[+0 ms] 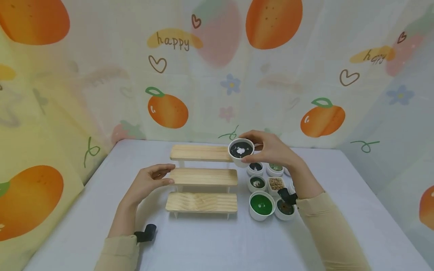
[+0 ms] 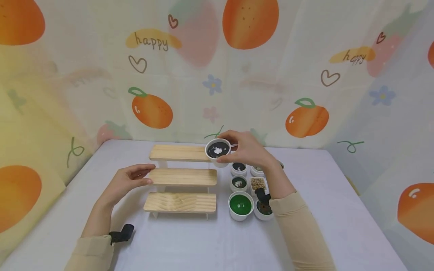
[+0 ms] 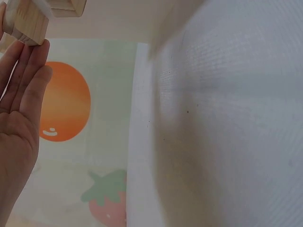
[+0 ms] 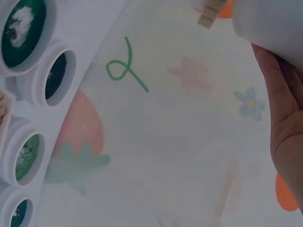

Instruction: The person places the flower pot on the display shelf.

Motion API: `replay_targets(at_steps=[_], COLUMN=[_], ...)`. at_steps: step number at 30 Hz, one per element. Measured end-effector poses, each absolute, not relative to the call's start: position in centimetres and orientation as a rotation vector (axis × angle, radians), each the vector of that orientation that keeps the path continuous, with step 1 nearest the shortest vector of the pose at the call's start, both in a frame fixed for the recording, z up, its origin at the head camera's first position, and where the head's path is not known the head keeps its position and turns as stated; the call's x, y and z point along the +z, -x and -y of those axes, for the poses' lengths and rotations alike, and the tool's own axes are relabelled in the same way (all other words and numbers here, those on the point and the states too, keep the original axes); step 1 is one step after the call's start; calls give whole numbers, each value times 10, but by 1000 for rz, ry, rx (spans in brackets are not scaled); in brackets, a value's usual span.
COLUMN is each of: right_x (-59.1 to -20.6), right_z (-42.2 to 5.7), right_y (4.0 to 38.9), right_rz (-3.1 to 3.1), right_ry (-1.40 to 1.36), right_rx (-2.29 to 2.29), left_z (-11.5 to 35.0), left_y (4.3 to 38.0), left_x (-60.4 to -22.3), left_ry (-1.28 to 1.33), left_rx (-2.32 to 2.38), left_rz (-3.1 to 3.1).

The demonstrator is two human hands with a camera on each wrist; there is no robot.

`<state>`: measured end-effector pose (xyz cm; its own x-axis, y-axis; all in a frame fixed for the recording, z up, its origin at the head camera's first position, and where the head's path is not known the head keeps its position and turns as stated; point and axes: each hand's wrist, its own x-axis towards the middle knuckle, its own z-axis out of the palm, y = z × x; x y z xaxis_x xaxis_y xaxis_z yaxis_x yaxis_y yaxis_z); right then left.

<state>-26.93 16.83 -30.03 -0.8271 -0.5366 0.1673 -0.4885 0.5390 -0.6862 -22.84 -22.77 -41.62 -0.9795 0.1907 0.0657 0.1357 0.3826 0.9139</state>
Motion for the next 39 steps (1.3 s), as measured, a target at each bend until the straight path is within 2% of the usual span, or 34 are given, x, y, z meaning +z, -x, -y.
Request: replay_targets(at_steps=[12,29,39], right_x=[-296,-307,-311], right_z=[-136,-66,-35], right_y=[283,295,297], right_rz=[-2608,-2466,-2510], right_ry=[914,888,847], right_rx=[-1261,-1508,-1486], left_z=[228,227,226], left_y=[228,229,229], left_x=[-416,-416,-417], left_ry=[-317,-299,-287], left_rx=[1686,1689,1672], left_rz=[-2584,-2586,-2606])
